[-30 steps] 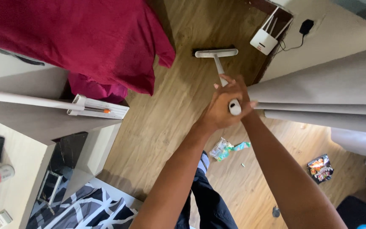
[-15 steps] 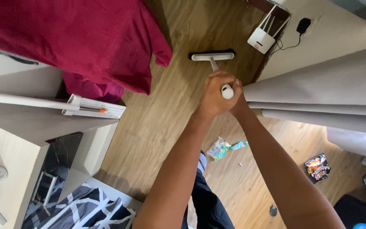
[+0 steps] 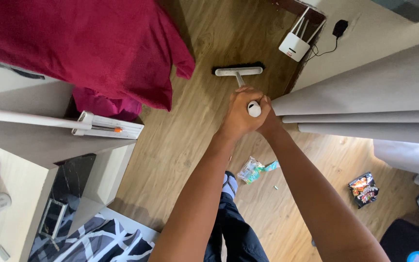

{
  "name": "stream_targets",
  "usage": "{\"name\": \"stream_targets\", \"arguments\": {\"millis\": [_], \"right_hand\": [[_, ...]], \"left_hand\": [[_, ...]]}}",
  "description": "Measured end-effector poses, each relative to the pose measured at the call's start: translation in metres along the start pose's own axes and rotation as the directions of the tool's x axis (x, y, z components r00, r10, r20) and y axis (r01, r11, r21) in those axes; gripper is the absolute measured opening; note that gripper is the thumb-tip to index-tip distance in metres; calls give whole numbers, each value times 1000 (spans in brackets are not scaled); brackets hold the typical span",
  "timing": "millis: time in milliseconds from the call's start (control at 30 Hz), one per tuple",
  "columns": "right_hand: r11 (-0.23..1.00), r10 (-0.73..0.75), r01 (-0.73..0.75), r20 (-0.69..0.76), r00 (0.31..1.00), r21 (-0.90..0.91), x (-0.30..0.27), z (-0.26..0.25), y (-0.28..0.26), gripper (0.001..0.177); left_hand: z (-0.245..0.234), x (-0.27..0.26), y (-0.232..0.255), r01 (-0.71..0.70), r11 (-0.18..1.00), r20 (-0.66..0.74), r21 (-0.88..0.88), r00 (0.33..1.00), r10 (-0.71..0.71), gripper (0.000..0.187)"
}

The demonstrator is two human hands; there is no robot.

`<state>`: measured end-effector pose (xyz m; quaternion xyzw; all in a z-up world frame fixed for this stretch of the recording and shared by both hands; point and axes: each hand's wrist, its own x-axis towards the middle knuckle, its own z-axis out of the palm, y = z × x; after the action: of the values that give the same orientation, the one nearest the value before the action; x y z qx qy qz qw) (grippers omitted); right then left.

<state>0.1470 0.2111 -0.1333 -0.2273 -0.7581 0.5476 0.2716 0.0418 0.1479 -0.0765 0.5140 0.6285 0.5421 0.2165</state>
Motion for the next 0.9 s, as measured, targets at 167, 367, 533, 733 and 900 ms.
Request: {"name": "stream_targets", "arguments": {"millis": [167,367,533,733,900], "right_hand": [[983,97,-100,-25,995,-156,-24,5,30,49],[840,169,-169,-47,984,-516,-52,15,81,50],[944,37,-77,-130,991,-322,-57,31,46,49],[973,-60,64,-26,998,222,-63,45,39,35],[972,14,-16,7,1000,233,-71,54,26,47]], "left_hand": [[-5,-13,4,50,999,85,-9,995,-49,13],[-9,-28,6,-8,1000,10,-24,1000,8,12],[-22,-41,13,52,997,97,-56,994,-46,13],[-19,-62,10,-58,995,42,-80,997,61,15],[-30,-68,12,-41,998,83,-57,995,45,11]]}}
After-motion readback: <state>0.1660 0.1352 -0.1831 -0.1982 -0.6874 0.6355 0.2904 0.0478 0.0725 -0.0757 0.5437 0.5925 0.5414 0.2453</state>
